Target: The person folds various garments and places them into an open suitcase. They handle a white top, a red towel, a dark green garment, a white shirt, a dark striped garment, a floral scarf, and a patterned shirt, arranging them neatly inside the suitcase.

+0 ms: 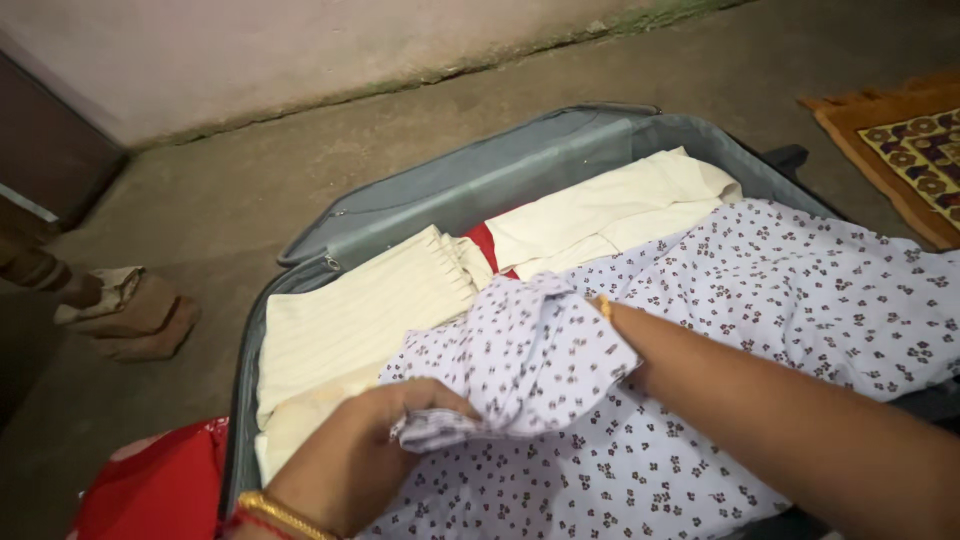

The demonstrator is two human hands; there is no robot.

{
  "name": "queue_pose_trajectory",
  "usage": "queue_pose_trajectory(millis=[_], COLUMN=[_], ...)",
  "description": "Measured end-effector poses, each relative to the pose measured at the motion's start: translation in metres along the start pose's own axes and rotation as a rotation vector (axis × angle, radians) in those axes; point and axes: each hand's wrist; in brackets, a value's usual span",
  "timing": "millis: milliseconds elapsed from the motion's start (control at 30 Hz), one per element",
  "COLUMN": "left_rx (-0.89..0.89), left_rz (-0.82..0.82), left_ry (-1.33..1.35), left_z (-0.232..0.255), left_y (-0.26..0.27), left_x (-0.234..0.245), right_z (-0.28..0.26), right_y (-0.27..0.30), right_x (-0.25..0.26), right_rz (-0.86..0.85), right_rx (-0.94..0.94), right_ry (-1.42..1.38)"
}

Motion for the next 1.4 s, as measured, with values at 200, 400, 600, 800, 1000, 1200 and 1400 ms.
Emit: queue_pose_trajectory(millis=[200,400,600,800,1000,1200,1400], left_rx=[0.051,-0.481,0.666,0.665,0.599,0.42,0.178], left_rz=[-0.291,-0.313,0.396,0.629,0.775,0.996,0.943], left_ry=[0.035,0.027,0.013,-0.089,0.143,-0.096,-0.363], left_z=[-0.046,-0.049,-0.032,-0.066,-0.093,-0.061,-0.007], left_y=[0.007,-0.002,-0.025,-0.05,-0.041,-0.029,-0.036], left_x=[-0.043,-0.08,-0.056,-0.073,-0.059,-0.06,-0.097], right_z=[-0.03,-0.042,-0.021,-0.01,-0.013,-0.022,-0.032], right_y=[0.04,0.082,0.082,0.09,0.1,0.115,0.127], right_x=[-0.007,-0.021,-0.018,-0.012,-0.006,-0.021,-0.037], right_rz=[0.1,0.32,0.421,0.47,0.534,0.446,0.532], right_rx=[-0.068,-0.127,-0.037,0.031,0.069,-0.029,-0.156], right_ry=[-0.175,0.35,0.705,0.633,0.697,0.709,1.024])
Point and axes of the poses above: each hand's wrist, its own y-axis away from the middle knuckle, its own x-axis out of the back of the hand, z = x × y
